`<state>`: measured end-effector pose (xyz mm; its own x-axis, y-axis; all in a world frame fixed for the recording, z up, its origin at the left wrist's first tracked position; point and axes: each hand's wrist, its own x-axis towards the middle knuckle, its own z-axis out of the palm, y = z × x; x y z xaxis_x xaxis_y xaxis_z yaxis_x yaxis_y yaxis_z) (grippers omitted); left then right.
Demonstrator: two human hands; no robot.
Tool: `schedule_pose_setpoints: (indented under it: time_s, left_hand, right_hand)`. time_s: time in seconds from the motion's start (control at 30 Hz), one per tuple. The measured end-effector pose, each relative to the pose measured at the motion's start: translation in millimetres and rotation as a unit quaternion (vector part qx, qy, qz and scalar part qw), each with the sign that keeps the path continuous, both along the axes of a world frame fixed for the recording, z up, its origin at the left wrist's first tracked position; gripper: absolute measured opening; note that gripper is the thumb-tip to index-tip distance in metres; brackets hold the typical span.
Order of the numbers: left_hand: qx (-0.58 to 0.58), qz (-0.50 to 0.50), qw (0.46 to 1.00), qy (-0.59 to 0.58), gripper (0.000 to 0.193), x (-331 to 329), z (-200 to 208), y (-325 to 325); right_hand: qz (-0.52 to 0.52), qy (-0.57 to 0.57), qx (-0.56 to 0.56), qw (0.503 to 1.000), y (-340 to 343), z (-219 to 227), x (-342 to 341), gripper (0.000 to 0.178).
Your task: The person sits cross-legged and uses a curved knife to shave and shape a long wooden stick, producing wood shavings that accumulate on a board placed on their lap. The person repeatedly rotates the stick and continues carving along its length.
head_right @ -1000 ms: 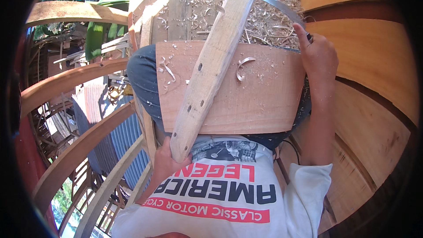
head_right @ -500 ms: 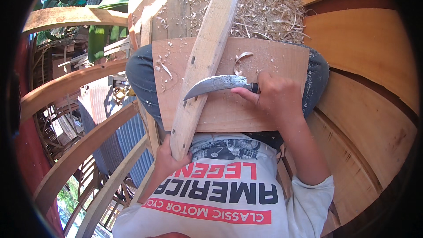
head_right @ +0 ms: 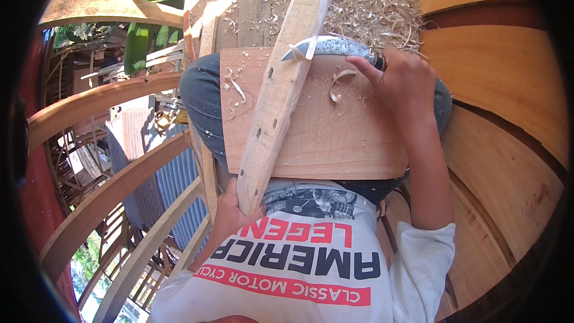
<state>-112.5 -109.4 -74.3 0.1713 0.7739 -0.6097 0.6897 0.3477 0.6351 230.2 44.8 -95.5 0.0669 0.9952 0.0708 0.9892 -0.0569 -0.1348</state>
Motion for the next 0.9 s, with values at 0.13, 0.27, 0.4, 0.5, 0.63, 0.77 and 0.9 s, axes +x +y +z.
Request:
schedule_pose_setpoints:
  time_s: [0.13, 0.27, 0.4, 0.5, 0.63, 0.77, 0.9]
  left_hand:
    - [0.014, 0.007, 1.000, -0.001, 0.062, 0.6, -0.6, 2.1]
    - [0.001, 0.018, 1.000, -0.001, 0.060, -1.5, -4.7, -3.8]
    - [-0.025, 0.003, 1.000, 0.006, 0.059, -9.5, -2.3, -13.8]
    - [-0.043, 0.020, 0.999, -0.008, 0.054, -6.1, 0.2, -6.8]
    - [-0.058, 0.029, 0.997, -0.044, 0.053, -5.4, -1.6, 2.3]
    - [-0.043, 0.021, 0.997, -0.060, 0.054, -9.3, -6.3, -0.1]
    - [-0.053, 0.049, 0.997, -0.039, 0.053, 3.7, 6.9, 7.7]
  right_hand:
    - [-0.020, -0.013, -0.024, 0.999, 12.7, -0.7, -2.4, 0.072]
    - [-0.099, 0.025, -0.032, 0.994, 35.9, -6.3, 16.6, 0.076]
    - [-0.239, 0.026, -0.026, 0.970, 57.3, -2.1, 87.8, 0.080]
    - [-0.159, 0.088, -0.043, 0.982, 38.9, 14.5, 55.5, 0.078]
    - [-0.066, 0.153, -0.055, 0.985, 3.0, 26.1, 4.0, 0.069]
    - [0.041, 0.108, -0.032, 0.993, -20.3, 18.1, -15.6, 0.067]
    - [0.029, 0.032, -0.058, 0.997, -0.8, 18.5, -3.6, 0.069]
